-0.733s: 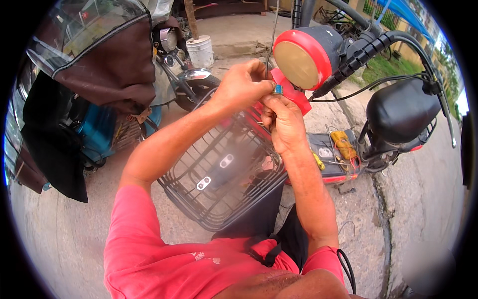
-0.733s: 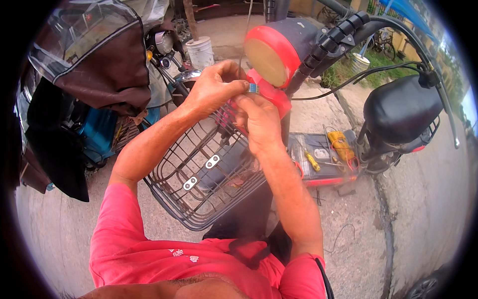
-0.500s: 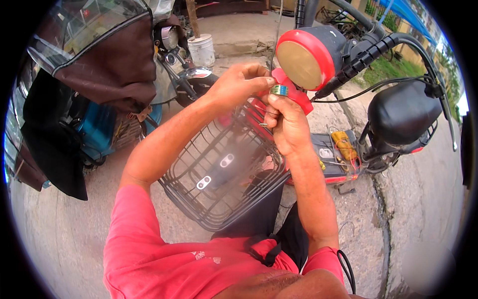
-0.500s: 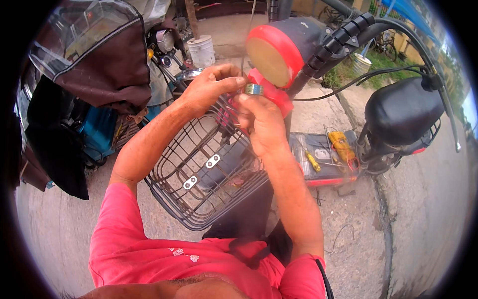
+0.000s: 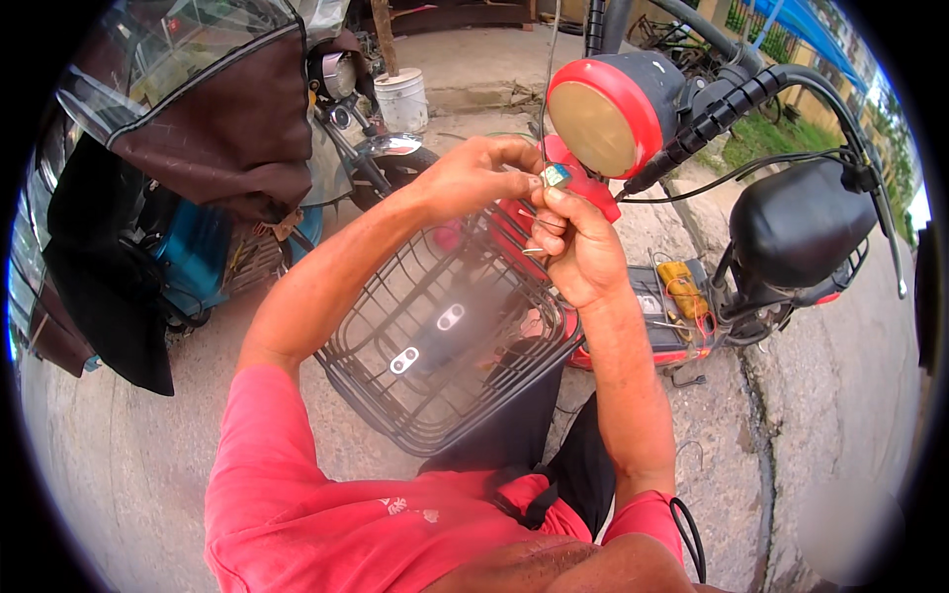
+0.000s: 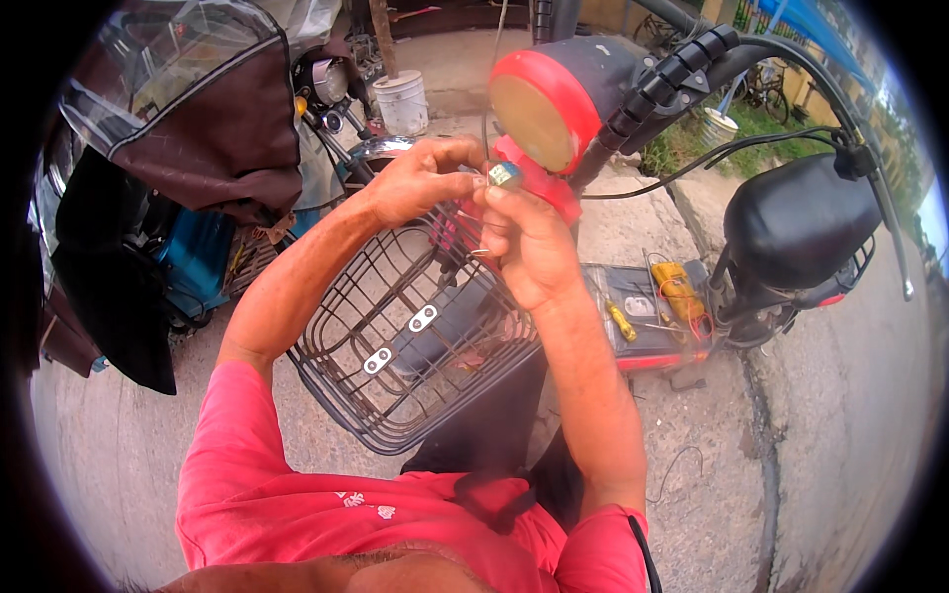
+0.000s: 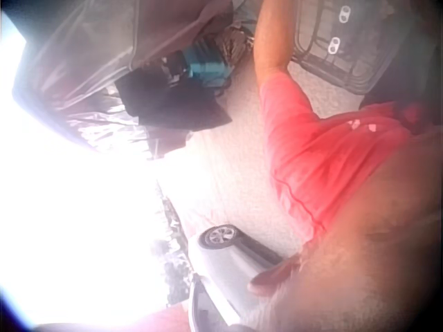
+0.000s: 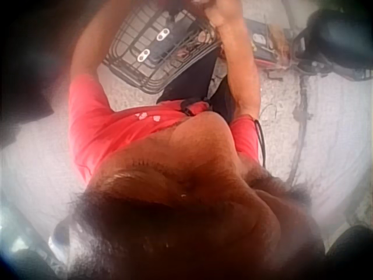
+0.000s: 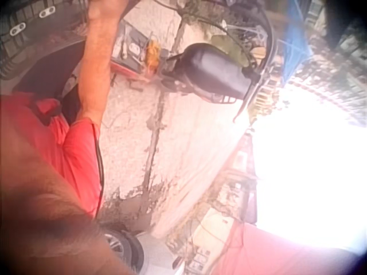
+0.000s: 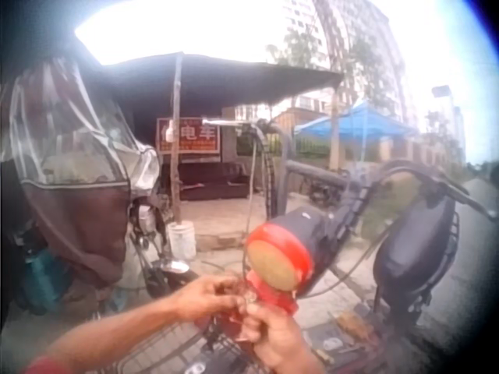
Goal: The person unwinds tape from a roll, wraps it around a wire on a bicycle light, and cuts the tape with scissors.
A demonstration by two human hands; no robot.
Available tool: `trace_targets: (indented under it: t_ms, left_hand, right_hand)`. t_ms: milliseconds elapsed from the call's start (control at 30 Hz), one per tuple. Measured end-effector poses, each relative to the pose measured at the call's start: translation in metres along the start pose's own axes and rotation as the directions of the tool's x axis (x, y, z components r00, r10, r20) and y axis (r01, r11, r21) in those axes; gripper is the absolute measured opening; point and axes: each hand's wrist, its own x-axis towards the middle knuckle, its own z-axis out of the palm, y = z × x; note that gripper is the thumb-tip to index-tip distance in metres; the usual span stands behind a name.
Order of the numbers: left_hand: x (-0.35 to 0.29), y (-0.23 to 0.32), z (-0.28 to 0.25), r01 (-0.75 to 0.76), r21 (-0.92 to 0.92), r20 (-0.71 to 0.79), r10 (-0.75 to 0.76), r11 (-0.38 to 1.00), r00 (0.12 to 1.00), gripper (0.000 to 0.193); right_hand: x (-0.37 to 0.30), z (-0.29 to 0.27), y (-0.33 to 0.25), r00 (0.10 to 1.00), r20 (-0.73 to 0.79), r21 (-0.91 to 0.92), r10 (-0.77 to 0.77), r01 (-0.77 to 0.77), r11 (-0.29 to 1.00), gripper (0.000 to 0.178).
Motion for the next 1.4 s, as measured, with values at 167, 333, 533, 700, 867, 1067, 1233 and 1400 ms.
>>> trace_targets:
  t_ms: [167, 333, 533, 700, 867, 1067, 1233, 1400]
  left_hand:
    - [-0.001, -0.004, -0.003, -0.097, 0.018, -0.046, 0.097, 0.995, 0.994, 0.016]
    - [-0.005, -0.005, -0.006, -0.081, 0.032, -0.029, 0.081, 0.996, 0.996, 0.015]
    - [-0.016, 0.011, 0.002, -0.043, 0.045, -0.069, 0.046, 0.998, 0.997, 0.018]
    - [-0.022, 0.017, -0.001, -0.024, 0.114, -0.040, 0.029, 0.993, 0.999, 0.016]
    - [-0.025, 0.015, 0.000, -0.193, 0.185, -0.080, 0.211, 0.963, 0.974, 0.017]
    - [-0.030, 0.026, 0.006, -0.354, 0.455, -0.078, 0.433, 0.817, 0.898, 0.013]
    - [-0.039, 0.041, 0.012, -0.375, 0.539, -0.071, 0.485, 0.754, 0.872, 0.016]
    - [-0.040, 0.044, 0.012, -0.272, 0.410, -0.075, 0.329, 0.870, 0.941, 0.029]
  right_hand:
    - [0.000, -0.004, 0.000, 0.999, -0.043, -0.016, -0.014, 0.013, 1.000, 0.021]
    - [0.001, -0.001, 0.000, 0.998, -0.048, -0.075, -0.042, 0.038, 0.996, 0.019]
    - [-0.002, 0.004, -0.002, 0.990, -0.099, -0.179, -0.095, 0.076, 0.981, 0.017]
    - [-0.003, 0.007, -0.005, 0.980, -0.135, -0.280, -0.146, 0.104, 0.954, 0.014]
    - [-0.005, 0.017, 0.002, 0.943, -0.203, -0.404, -0.263, 0.164, 0.900, 0.010]
    - [-0.005, 0.023, 0.014, 0.827, -0.115, -0.744, -0.550, 0.295, 0.599, 0.012]
    - [-0.004, 0.028, 0.028, 0.738, -0.076, -0.784, -0.671, 0.371, 0.497, 0.013]
    - [-0.004, 0.025, 0.036, 0.707, -0.087, -0.745, -0.702, 0.422, 0.517, 0.015]
